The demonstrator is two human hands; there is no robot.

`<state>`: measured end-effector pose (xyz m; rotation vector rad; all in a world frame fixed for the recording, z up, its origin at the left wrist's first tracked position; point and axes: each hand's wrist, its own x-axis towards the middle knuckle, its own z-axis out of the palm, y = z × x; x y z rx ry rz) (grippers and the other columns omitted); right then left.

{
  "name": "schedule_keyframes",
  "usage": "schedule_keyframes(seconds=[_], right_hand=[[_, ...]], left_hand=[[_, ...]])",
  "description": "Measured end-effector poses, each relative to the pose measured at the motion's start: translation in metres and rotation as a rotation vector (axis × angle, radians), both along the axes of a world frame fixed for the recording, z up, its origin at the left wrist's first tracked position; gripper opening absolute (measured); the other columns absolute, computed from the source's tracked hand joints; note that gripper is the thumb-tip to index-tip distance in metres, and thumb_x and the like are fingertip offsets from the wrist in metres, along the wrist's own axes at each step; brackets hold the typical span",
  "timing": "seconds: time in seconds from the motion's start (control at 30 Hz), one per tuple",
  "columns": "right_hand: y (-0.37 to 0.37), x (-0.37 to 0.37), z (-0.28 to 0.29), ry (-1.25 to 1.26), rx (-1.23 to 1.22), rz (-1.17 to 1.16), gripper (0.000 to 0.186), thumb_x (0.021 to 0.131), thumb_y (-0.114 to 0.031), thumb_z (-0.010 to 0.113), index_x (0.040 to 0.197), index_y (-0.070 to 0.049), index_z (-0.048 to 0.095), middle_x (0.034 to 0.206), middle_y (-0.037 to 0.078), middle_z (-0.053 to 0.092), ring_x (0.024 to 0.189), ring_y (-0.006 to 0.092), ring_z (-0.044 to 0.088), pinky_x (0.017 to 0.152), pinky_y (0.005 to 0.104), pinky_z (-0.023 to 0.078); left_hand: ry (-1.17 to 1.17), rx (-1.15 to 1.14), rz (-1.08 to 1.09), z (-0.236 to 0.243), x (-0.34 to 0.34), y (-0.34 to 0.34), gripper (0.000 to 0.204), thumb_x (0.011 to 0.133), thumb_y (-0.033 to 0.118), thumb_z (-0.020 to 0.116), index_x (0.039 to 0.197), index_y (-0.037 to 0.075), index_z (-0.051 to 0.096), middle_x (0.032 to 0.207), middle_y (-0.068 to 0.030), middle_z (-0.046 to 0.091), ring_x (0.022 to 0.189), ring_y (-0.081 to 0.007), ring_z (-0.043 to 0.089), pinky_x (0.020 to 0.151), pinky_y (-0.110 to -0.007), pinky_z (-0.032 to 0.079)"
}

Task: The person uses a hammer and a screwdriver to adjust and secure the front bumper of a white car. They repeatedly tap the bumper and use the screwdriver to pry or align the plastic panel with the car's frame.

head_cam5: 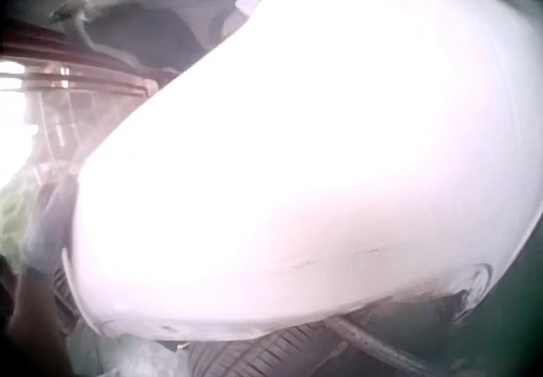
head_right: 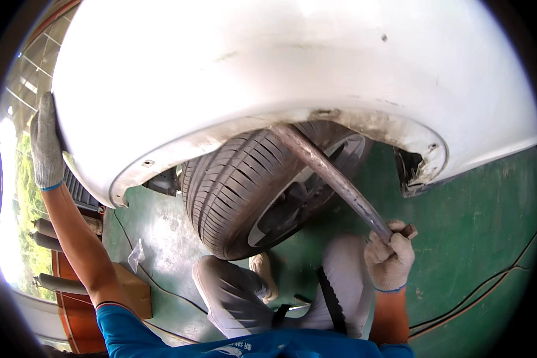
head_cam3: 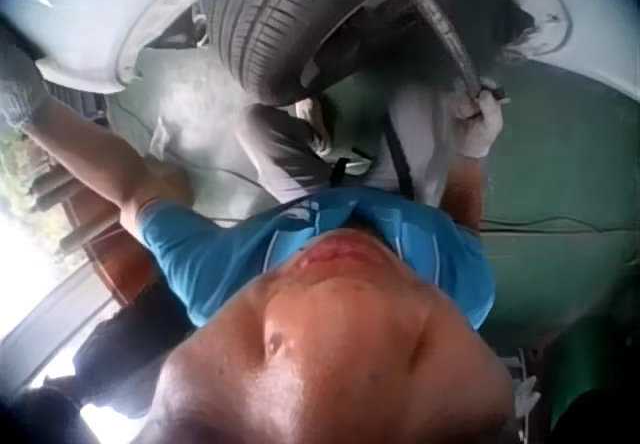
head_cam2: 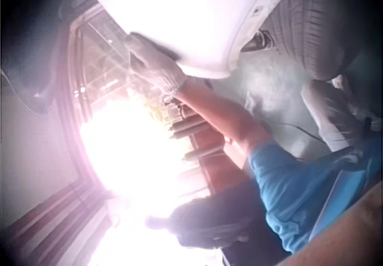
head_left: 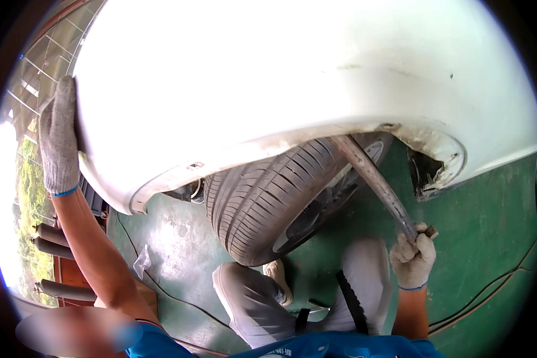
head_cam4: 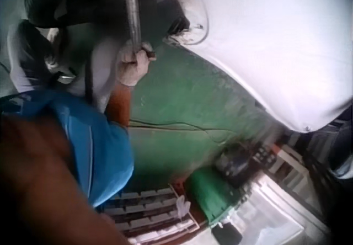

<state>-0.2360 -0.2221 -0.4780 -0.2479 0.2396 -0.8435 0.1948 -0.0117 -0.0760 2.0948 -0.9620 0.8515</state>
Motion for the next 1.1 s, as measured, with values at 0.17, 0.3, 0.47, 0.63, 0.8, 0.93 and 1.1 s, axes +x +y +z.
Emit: schedule_keyframes(seconds=[0.17, 0.3, 0.47, 0.63, 0.8, 0.93, 1.1], right_hand=[[-0.011, 0.068, 0.018, -0.15, -0.044, 0.06, 0.023, 0.088, -0.02, 0.083, 0.109, -0.019, 0.073, 0.076, 0.003, 0.062, 0.048, 0.0085, 0.034, 0.045, 0.0249, 0.027], [-0.012, 0.112, 0.046, -0.202, -0.095, 0.086, 0.019, 0.089, -0.022, 0.083, 0.107, -0.021, 0.074, 0.081, 0.001, 0.067, 0.05, 0.0076, 0.038, 0.048, 0.0242, 0.028], [-0.012, 0.152, 0.072, -0.262, -0.13, 0.114, 0.016, 0.093, -0.025, 0.081, 0.106, -0.021, 0.073, 0.079, -0.002, 0.064, 0.054, 0.0063, 0.039, 0.048, 0.0221, 0.029], [0.014, 0.173, 0.133, -0.168, -0.074, -0.022, 0.017, 0.098, -0.026, 0.074, 0.09, -0.015, 0.064, 0.068, -0.006, 0.044, 0.052, 0.0065, 0.035, 0.05, 0.0216, 0.028], [0.031, 0.179, 0.147, -0.075, 0.052, -0.041, 0.024, 0.101, -0.027, 0.064, 0.087, -0.008, 0.061, 0.057, -0.004, 0.042, 0.05, 0.0098, 0.041, 0.052, 0.0212, 0.041], [0.041, 0.176, 0.126, -0.106, 0.279, 0.028, 0.025, 0.101, -0.026, 0.063, 0.088, -0.005, 0.062, 0.058, 0.0, 0.05, 0.049, 0.0107, 0.045, 0.05, 0.0222, 0.047], [0.047, 0.163, 0.125, -0.015, 0.353, -0.05, 0.019, 0.1, -0.018, 0.06, 0.087, -0.004, 0.062, 0.06, 0.003, 0.051, 0.048, 0.0134, 0.046, 0.045, 0.0262, 0.043]], left_hand=[[0.119, 0.114, -0.038, 0.007, -0.031, -0.009, 0.092, 0.092, 0.073, 0.059, 0.132, -0.01, 0.065, 0.108, -0.0286, 0.072, 0.094, -0.0333, 0.072, 0.091, -0.049, 0.055], [0.039, 0.123, -0.173, 0.004, -0.023, -0.008, 0.07, 0.096, 0.059, 0.066, 0.119, -0.007, 0.074, 0.09, -0.0165, 0.074, 0.075, -0.0184, 0.066, 0.078, -0.035, 0.054], [0.165, 0.231, -0.199, 0.012, -0.043, -0.011, 0.063, 0.1, 0.048, 0.065, 0.128, -0.008, 0.068, 0.125, -0.024, 0.071, 0.113, -0.0275, 0.065, 0.105, -0.04, 0.048], [0.015, 0.229, -0.381, 0.016, -0.032, -0.017, 0.061, 0.088, 0.048, 0.073, 0.114, -0.007, 0.073, 0.091, -0.0175, 0.064, 0.084, -0.0284, 0.067, 0.077, -0.04, 0.053], [0.026, 0.348, -0.349, 0.029, -0.034, -0.016, 0.069, 0.084, 0.053, 0.075, 0.123, -0.004, 0.07, 0.099, -0.0176, 0.065, 0.084, -0.0316, 0.07, 0.076, -0.04, 0.056], [0.087, 0.425, -0.322, 0.03, -0.029, -0.009, 0.079, 0.084, 0.064, 0.073, 0.127, -0.001, 0.068, 0.107, -0.0181, 0.065, 0.089, -0.0329, 0.07, 0.078, -0.041, 0.057], [0.126, 0.499, -0.305, 0.036, -0.032, -0.005, 0.081, 0.085, 0.067, 0.072, 0.129, -0.001, 0.066, 0.105, -0.0172, 0.062, 0.089, -0.0326, 0.067, 0.078, -0.041, 0.055]])
